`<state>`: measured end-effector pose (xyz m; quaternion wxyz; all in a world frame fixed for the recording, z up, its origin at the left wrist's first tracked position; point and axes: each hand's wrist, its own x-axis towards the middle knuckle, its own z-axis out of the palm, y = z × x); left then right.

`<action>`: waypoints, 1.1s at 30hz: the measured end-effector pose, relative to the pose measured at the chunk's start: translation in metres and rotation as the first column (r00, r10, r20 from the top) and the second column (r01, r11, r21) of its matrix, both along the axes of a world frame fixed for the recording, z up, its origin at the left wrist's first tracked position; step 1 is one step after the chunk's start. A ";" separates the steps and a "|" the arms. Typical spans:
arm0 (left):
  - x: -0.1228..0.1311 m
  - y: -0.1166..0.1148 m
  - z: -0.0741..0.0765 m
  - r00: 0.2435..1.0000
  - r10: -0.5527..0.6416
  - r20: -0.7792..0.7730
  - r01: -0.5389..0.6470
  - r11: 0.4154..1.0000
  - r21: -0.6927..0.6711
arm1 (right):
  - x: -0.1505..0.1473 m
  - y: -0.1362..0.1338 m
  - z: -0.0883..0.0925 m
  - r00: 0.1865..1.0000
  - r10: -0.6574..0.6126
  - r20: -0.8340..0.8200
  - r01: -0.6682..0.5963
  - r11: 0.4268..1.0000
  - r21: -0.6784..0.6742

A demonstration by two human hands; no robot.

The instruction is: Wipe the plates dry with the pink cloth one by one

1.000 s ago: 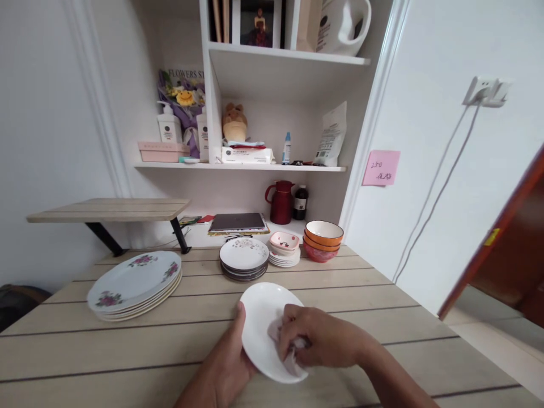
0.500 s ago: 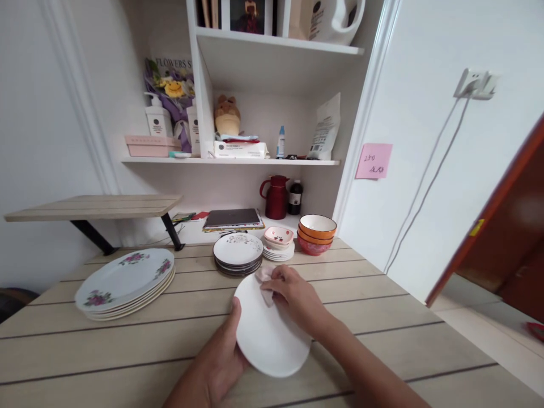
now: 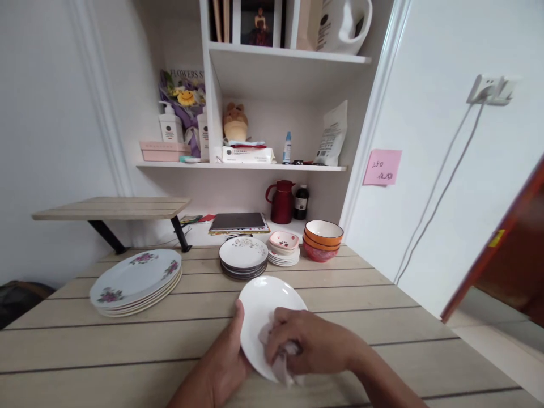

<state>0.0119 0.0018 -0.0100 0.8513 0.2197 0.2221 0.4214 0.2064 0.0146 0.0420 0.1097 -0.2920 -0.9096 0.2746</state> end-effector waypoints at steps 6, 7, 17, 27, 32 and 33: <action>0.000 0.002 -0.004 0.998 0.007 -0.057 -0.009 1.000 -0.022 | -0.040 0.016 -0.015 0.935 -0.300 -0.191 0.344 0.898 0.275; -0.001 0.002 -0.004 0.998 0.008 -0.066 -0.009 1.000 -0.026 | -0.040 0.021 -0.015 0.922 -0.343 -0.179 0.384 0.866 0.320; -0.001 0.002 -0.007 0.995 0.085 -0.059 -0.085 0.996 0.002 | 0.024 0.019 -0.002 0.894 -0.432 0.124 0.376 0.870 0.319; 0.003 0.001 0.002 1.000 0.004 -0.002 -0.004 1.000 0.019 | -0.022 0.004 -0.005 0.983 -0.115 -0.141 0.116 0.993 -0.006; 0.004 -0.003 0.009 0.995 0.025 -0.092 -0.028 0.999 -0.023 | -0.041 0.024 -0.015 0.911 -0.384 -0.152 0.412 0.870 0.272; 0.004 -0.003 0.010 0.995 0.027 -0.098 -0.030 0.999 -0.027 | -0.040 0.029 -0.016 0.893 -0.434 -0.121 0.449 0.833 0.323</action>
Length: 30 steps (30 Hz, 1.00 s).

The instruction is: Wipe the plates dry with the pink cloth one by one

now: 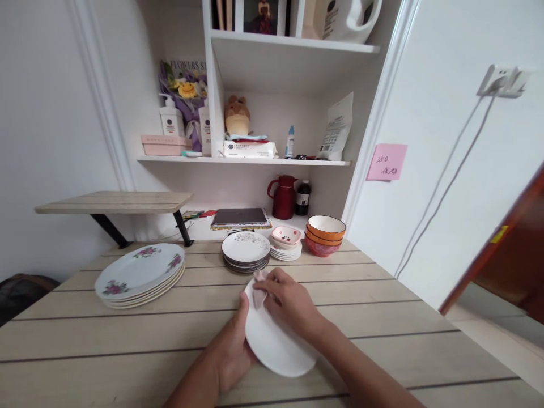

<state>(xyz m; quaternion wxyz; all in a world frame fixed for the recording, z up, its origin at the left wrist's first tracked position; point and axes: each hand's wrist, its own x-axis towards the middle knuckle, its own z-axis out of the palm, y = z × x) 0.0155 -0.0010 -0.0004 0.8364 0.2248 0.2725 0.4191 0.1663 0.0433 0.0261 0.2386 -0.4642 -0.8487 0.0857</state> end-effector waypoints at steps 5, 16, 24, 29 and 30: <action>-0.002 0.001 -0.002 1.000 -0.014 0.003 0.014 0.999 -0.034 | 0.027 0.011 0.004 0.981 -0.142 0.132 0.139 0.990 0.035; -0.004 -0.001 -0.001 0.999 -0.047 -0.008 0.047 0.999 -0.004 | 0.060 -0.022 0.019 0.920 0.363 0.147 -0.286 0.879 -0.383; 0.000 0.000 -0.001 0.998 -0.035 0.044 0.033 0.998 0.046 | 0.005 -0.016 0.004 0.970 0.168 -0.175 -0.203 0.957 -0.207; -0.002 0.002 -0.004 1.000 0.004 -0.005 -0.004 1.000 -0.005 | 0.014 0.009 -0.006 0.989 -0.151 0.005 0.151 0.985 -0.088; -0.003 0.003 -0.004 1.000 0.022 -0.015 -0.023 1.000 -0.016 | 0.019 0.012 -0.008 0.981 -0.196 0.004 0.196 0.977 -0.087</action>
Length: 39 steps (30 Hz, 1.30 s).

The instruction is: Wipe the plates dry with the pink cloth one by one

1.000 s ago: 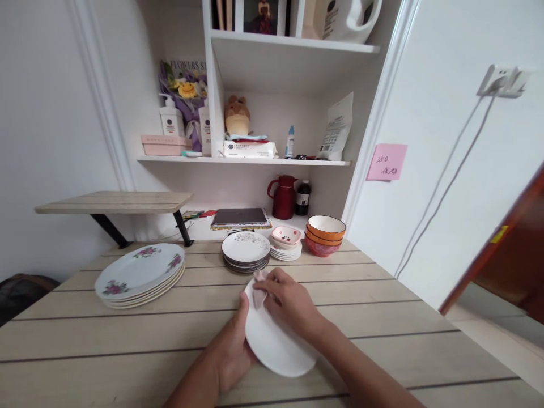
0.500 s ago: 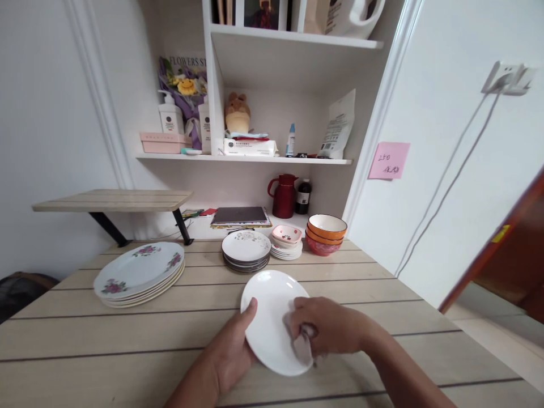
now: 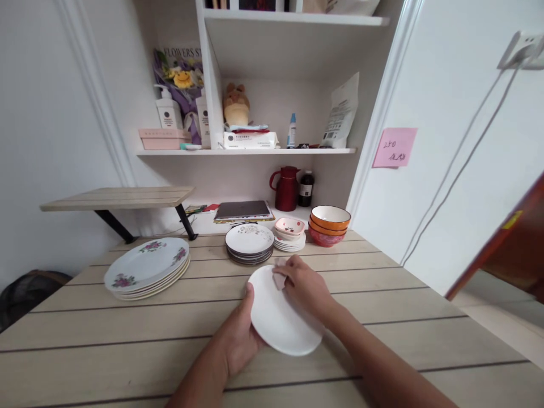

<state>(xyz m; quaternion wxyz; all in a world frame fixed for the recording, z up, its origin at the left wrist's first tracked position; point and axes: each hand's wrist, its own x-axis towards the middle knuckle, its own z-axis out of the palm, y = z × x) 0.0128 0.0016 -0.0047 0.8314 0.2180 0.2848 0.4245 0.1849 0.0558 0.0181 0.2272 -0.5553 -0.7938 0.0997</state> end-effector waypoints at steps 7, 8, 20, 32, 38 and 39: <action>0.001 0.000 0.002 0.999 -0.005 -0.031 0.005 1.000 -0.019 | -0.005 -0.002 -0.004 0.996 0.058 -0.068 -0.055 0.998 0.036; 0.001 -0.001 0.003 1.000 -0.009 -0.010 0.009 1.000 -0.002 | -0.010 -0.004 -0.004 0.992 0.102 -0.079 -0.099 0.994 0.047; 0.002 0.001 -0.001 0.996 -0.002 0.091 -0.003 0.998 0.057 | -0.024 -0.025 0.009 0.800 0.444 -0.405 -0.455 0.887 0.073; 0.001 0.005 -0.010 0.995 -0.040 0.090 0.031 0.995 0.095 | 0.023 -0.039 0.038 0.645 0.671 -0.366 -0.763 0.589 -0.266; 0.002 0.004 -0.004 0.998 -0.018 0.064 0.014 0.997 0.075 | 0.047 -0.035 0.043 0.698 0.657 -0.284 -0.712 0.596 -0.372; 0.002 0.003 -0.004 0.998 -0.017 0.067 0.012 0.997 0.076 | 0.045 -0.035 0.042 0.699 0.657 -0.282 -0.711 0.598 -0.369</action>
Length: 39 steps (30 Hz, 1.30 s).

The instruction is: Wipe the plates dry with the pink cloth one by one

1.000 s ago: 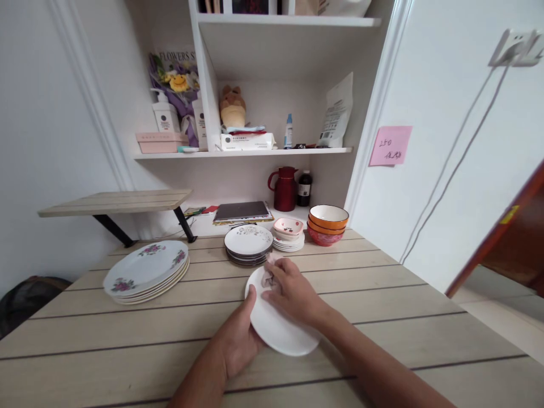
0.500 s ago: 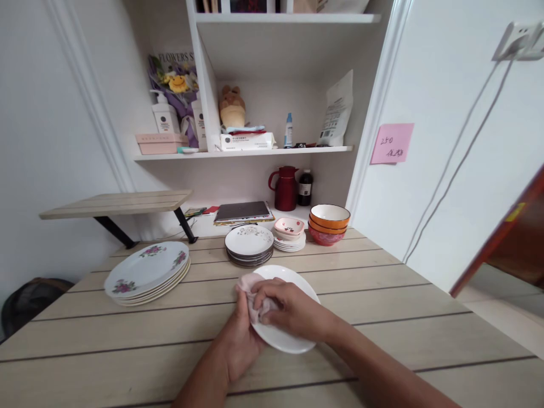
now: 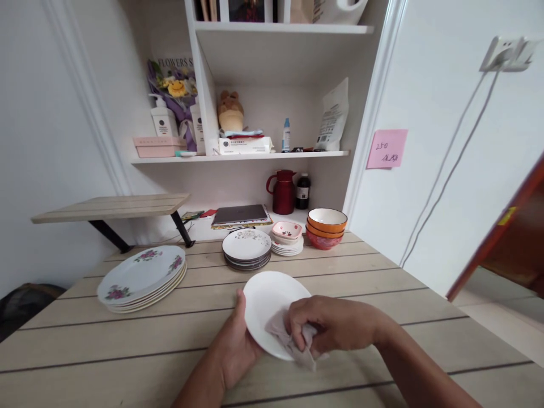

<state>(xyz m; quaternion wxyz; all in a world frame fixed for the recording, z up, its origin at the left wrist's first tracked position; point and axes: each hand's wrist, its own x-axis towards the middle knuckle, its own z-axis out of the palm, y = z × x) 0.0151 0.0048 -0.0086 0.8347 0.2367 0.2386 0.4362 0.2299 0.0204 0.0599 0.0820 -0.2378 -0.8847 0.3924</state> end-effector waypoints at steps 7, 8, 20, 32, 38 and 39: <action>-0.001 -0.002 0.001 0.998 -0.024 0.066 0.025 1.000 -0.002 | -0.055 -0.004 -0.022 0.948 -0.214 -0.234 0.262 0.944 0.199; -0.001 -0.002 0.001 0.998 -0.007 0.066 0.007 1.000 -0.004 | -0.063 -0.001 -0.026 0.927 -0.263 -0.269 0.335 0.903 0.270; 0.002 -0.003 0.002 0.994 0.096 -0.055 -0.099 0.993 -0.066 | -0.012 0.030 -0.031 0.803 -0.596 0.006 0.508 0.691 0.514; 0.001 -0.001 0.005 0.996 -0.013 0.087 0.014 1.000 -0.012 | -0.041 -0.005 -0.016 0.991 -0.130 -0.022 0.132 0.971 0.200; -0.001 -0.002 -0.001 0.997 0.060 0.047 -0.059 0.998 -0.021 | -0.062 0.015 -0.031 0.897 -0.424 -0.121 0.436 0.812 0.388; -0.001 -0.001 -0.003 0.997 0.065 0.035 -0.064 0.998 -0.018 | -0.057 0.019 -0.032 0.882 -0.464 -0.085 0.456 0.792 0.405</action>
